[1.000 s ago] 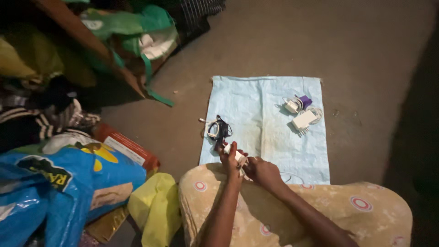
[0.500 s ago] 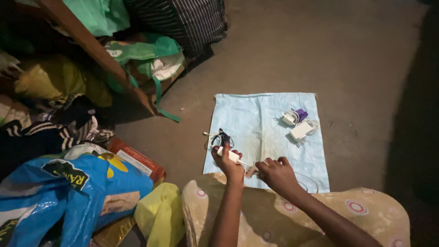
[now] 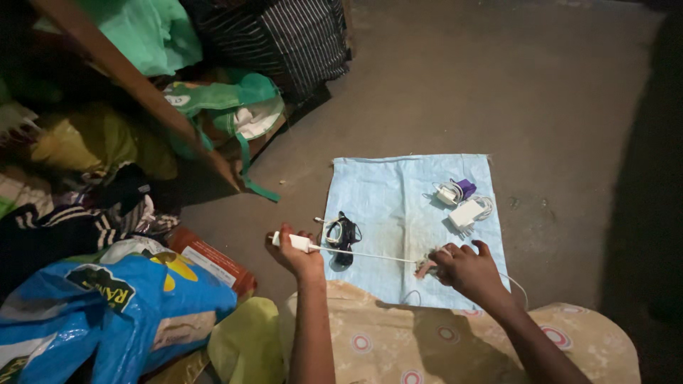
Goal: The person sits on the floor and wipes several phone chargers and cables with a cloth. They handle each item one at a time, wiping the adapter and cable, then place them back on a light blue cloth.
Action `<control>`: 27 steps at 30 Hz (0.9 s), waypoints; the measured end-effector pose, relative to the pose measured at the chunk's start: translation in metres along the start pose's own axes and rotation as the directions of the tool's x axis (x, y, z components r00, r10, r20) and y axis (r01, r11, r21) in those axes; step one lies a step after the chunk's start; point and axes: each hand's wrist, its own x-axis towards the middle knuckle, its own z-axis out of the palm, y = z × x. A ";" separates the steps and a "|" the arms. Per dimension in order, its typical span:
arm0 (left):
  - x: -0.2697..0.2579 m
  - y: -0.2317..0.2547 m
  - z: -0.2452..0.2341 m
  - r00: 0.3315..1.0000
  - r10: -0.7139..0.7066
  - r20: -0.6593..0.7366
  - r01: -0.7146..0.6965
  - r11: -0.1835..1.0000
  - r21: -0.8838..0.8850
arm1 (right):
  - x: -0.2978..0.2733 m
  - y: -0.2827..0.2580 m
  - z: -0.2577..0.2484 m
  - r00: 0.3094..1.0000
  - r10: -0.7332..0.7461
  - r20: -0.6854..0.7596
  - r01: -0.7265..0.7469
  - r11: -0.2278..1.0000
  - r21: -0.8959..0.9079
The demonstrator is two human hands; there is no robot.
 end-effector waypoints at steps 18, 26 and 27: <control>-0.039 -0.066 -0.039 0.970 -0.213 -0.119 0.234 0.953 0.193 | -0.012 0.189 0.083 0.735 0.655 0.178 0.209 -0.468 0.859; -0.083 -0.099 -0.042 0.964 -0.248 -0.094 0.264 0.934 0.242 | 0.004 0.071 0.093 0.917 0.362 0.168 0.025 -0.472 0.882; -0.090 -0.103 -0.038 0.958 -0.272 -0.094 0.287 0.929 0.232 | 0.006 0.053 0.091 0.936 0.305 0.175 -0.007 -0.480 0.877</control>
